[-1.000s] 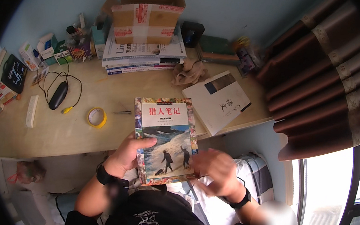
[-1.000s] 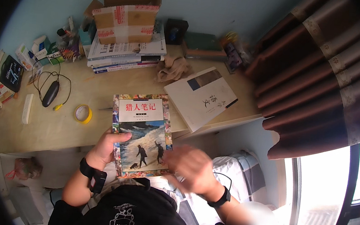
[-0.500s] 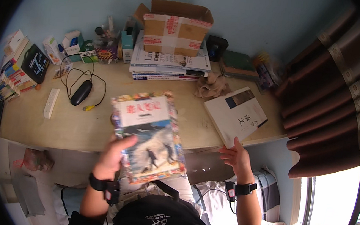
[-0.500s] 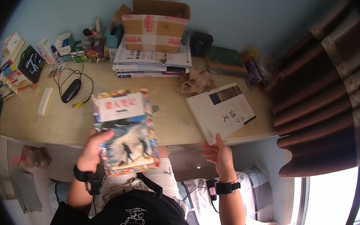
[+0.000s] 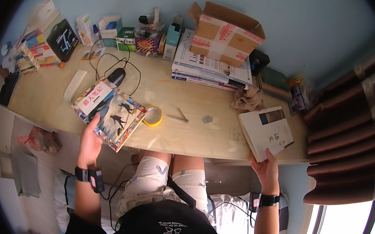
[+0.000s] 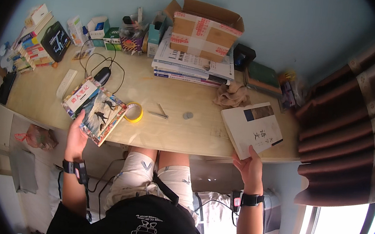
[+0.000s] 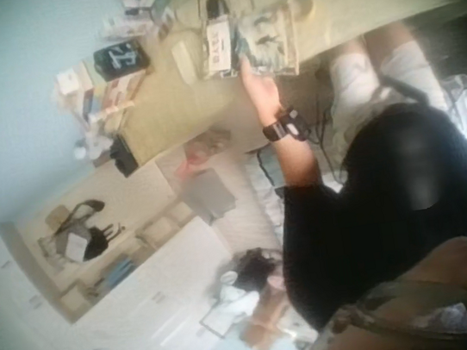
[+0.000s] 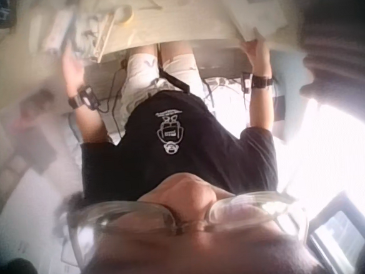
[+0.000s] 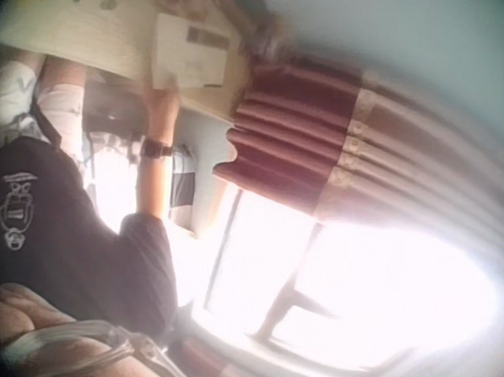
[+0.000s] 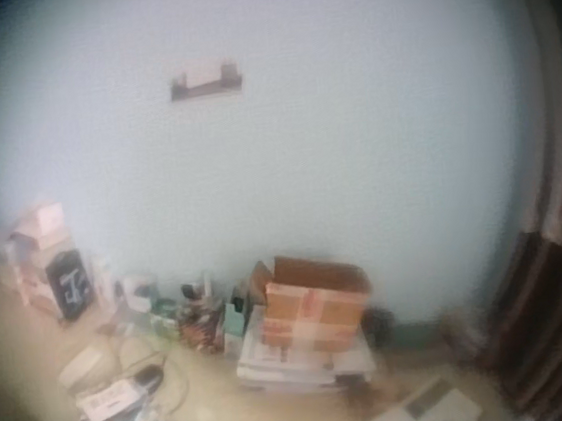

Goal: The person wraps yellow tape around the end of a black cable, then picks up a computer mouse and inserts the taped cable end into the mouse. The person then moves books and other items on the desk.

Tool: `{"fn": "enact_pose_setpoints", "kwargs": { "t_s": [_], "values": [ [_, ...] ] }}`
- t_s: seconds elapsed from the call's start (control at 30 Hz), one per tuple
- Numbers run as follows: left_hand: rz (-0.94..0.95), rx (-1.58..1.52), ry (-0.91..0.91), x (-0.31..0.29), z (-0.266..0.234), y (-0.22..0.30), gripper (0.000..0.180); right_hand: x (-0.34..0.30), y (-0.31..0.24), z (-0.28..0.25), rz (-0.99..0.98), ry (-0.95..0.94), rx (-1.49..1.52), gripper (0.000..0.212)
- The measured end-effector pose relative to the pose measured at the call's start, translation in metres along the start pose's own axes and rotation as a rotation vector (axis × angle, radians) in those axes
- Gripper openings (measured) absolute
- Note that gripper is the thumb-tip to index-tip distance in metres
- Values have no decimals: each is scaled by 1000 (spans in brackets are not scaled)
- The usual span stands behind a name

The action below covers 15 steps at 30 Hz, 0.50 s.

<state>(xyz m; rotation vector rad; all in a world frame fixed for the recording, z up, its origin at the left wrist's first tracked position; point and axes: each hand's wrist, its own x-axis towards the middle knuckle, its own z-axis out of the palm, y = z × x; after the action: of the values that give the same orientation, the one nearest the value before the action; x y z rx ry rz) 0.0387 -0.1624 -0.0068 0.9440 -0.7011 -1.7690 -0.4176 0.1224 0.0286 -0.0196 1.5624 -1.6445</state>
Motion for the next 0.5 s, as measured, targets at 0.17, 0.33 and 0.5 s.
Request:
{"fn": "enact_pose_setpoints", "kwargs": {
  "t_s": [0.17,0.33,0.5],
  "values": [
    [-74,221,-131,27,-18,22,39,17,7,7,-165,54,159,31],
    [-88,476,-95,45,-42,36,39,38,8,0,-270,146,203,27],
    [263,573,-268,50,-63,28,38,-30,-21,-20,-236,73,233,24]
  ]
}}
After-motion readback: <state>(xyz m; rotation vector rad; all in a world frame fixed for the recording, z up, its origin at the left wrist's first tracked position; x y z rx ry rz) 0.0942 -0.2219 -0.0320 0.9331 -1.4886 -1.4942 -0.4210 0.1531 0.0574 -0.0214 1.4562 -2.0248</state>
